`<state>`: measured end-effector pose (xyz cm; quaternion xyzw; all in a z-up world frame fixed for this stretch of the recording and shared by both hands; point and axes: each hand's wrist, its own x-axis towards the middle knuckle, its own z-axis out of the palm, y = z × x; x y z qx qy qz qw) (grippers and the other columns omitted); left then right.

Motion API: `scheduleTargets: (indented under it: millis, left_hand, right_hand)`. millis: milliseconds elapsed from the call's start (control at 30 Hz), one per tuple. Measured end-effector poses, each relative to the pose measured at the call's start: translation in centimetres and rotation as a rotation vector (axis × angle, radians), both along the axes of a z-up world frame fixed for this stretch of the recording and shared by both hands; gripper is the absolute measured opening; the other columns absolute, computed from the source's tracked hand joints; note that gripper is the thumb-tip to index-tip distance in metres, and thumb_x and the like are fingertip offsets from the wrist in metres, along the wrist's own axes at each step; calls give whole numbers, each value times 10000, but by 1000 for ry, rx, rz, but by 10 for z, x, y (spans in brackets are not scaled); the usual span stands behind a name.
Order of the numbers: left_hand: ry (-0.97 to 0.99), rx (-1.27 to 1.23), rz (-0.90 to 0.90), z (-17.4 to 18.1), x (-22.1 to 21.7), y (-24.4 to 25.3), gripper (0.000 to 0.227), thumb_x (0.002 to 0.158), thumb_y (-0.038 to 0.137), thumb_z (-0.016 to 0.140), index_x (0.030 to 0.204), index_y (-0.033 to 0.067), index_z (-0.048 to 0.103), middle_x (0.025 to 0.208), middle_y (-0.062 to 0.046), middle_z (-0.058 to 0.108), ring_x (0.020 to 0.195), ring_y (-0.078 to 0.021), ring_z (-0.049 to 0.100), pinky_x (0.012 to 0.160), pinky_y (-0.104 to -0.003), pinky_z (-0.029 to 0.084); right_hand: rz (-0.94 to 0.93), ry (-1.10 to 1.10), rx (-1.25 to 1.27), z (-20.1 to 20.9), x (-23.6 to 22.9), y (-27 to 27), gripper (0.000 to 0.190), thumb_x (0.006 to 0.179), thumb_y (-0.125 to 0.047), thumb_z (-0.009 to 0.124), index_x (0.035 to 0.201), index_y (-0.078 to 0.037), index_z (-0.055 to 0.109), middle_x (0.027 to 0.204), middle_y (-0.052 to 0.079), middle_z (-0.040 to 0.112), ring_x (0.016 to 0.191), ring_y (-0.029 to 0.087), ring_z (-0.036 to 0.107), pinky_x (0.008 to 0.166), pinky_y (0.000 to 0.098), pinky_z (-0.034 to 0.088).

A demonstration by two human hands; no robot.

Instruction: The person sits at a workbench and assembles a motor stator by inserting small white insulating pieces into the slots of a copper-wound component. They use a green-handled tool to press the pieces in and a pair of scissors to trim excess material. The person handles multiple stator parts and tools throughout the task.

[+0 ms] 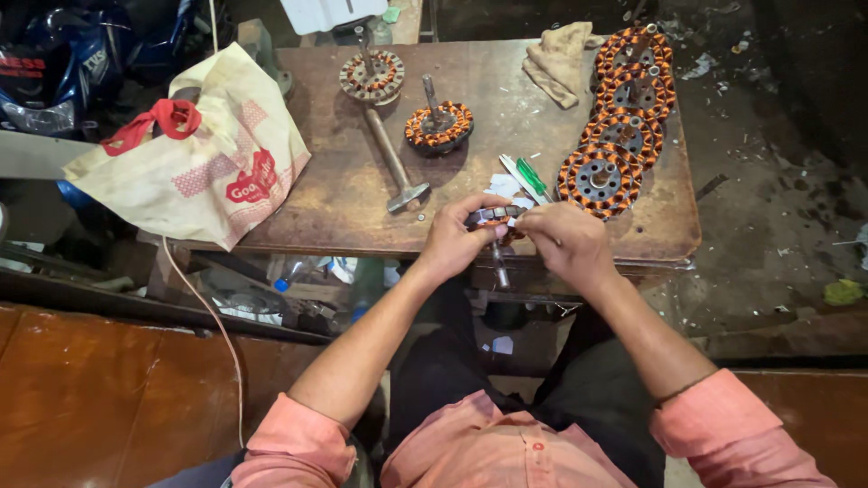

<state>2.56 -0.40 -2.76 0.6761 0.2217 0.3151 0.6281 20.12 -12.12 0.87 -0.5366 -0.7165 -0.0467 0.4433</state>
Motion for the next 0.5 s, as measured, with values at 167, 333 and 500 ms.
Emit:
scheduleTargets:
  millis: [167, 333, 500]
  left_hand:
    - [40, 184, 17, 3, -2, 2, 354, 859, 42, 765, 1208, 51, 702, 1014, -45, 762, 947, -98, 705, 847, -274, 569]
    - [47, 346, 5, 7, -7, 7, 367, 860, 165, 781, 1195, 50, 682, 1058, -63, 720, 970, -108, 672, 848, -296, 550]
    - [89, 249, -14, 7, -9, 10, 294, 922, 163, 720, 1193, 57, 674, 1002, -53, 730, 892, -94, 656, 797, -288, 552]
  right_hand:
    - [11, 191, -102, -2, 5, 3, 152, 859, -35, 801, 1004, -72, 779, 956, 93, 770, 883, 218, 755, 774, 331, 579]
    - [-94, 91, 1, -5, -9, -2, 157, 843, -29, 812, 991, -72, 785, 973, 82, 774, 930, 231, 750, 830, 345, 583]
    - [-108, 26, 37, -4, -13, -1, 146, 858, -33, 815, 995, -75, 783, 977, 77, 769, 955, 243, 746, 855, 358, 582]
